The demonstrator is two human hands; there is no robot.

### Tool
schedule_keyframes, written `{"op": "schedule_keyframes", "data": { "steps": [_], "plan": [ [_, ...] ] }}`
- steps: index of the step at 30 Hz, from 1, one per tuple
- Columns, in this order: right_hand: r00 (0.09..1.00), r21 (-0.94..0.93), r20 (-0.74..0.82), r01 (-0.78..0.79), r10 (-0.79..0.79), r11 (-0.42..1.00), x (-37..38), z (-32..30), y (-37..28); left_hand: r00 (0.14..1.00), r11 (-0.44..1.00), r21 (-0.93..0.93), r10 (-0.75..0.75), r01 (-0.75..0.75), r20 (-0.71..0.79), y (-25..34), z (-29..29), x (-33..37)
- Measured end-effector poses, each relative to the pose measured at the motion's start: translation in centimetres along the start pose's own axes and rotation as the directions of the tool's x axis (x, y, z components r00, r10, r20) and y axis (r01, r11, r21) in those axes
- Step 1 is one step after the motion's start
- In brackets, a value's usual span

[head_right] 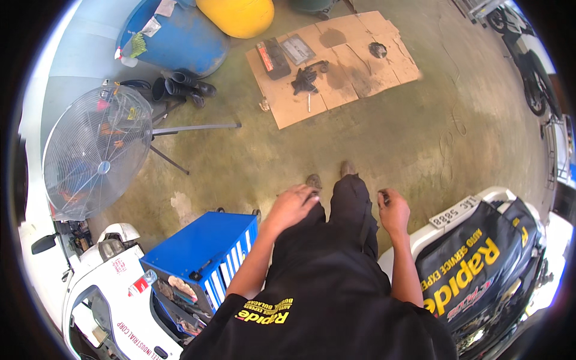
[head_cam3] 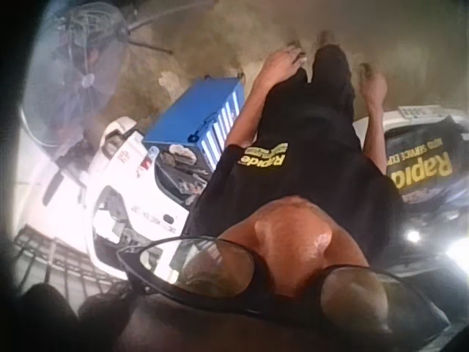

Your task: The person removes a protective cover from the engine bay, then installs a new car battery into the battery tray. They secure the battery with a metal bracket and tighten it with a wrench, then attach the positive terminal and cover it with a red protective cap.

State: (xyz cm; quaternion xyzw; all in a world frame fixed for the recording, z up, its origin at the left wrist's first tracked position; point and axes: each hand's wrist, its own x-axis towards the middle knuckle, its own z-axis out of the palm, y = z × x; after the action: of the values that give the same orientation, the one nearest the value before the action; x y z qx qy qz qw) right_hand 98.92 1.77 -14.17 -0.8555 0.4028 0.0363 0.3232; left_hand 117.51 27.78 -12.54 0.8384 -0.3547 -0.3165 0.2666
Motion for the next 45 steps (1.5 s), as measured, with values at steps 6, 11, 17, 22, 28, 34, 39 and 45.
{"op": "schedule_keyframes", "data": {
  "steps": [6,11,17,22,28,34,39,45],
  "plan": [
    [0.98,-0.108,0.104,-0.158,0.169,0.982,21.0,6.2,4.0,0.988,0.922,-0.362,0.155,-0.137,0.019,-5.1,6.5,17.7],
    [0.983,-0.208,0.175,-0.019,0.056,0.978,47.7,20.5,4.9,0.928,0.917,-0.375,0.014,0.137,0.372,-9.7,10.5,31.0],
    [0.956,-0.393,0.293,0.117,0.003,0.912,79.3,44.3,1.8,0.992,0.756,-0.653,-0.054,-0.032,-0.11,-15.0,12.1,41.9],
    [0.922,-0.264,0.345,0.275,-0.176,0.924,97.7,60.7,-3.8,0.971,0.752,-0.657,-0.115,-0.053,-0.21,-15.7,11.7,45.5],
    [0.96,-0.325,0.271,0.165,-0.076,0.931,107.5,71.6,-5.1,0.958,0.882,-0.47,-0.099,-0.041,-0.268,-16.0,12.0,47.8],
    [0.987,-0.122,0.093,0.141,-0.13,0.982,106.1,68.1,-4.7,0.976,0.863,-0.505,-0.119,0.011,-0.182,-15.3,10.9,48.0],
    [0.999,0.113,-0.039,0.04,-0.036,0.993,95.4,54.8,-7.1,0.991,0.779,-0.627,-0.099,0.024,-0.085,-14.7,10.4,46.1],
    [0.956,0.338,-0.24,-0.082,0.17,0.938,74.5,34.1,3.7,0.999,0.769,-0.638,-0.032,0.046,0.033,-13.7,9.5,43.8]
  ]
}}
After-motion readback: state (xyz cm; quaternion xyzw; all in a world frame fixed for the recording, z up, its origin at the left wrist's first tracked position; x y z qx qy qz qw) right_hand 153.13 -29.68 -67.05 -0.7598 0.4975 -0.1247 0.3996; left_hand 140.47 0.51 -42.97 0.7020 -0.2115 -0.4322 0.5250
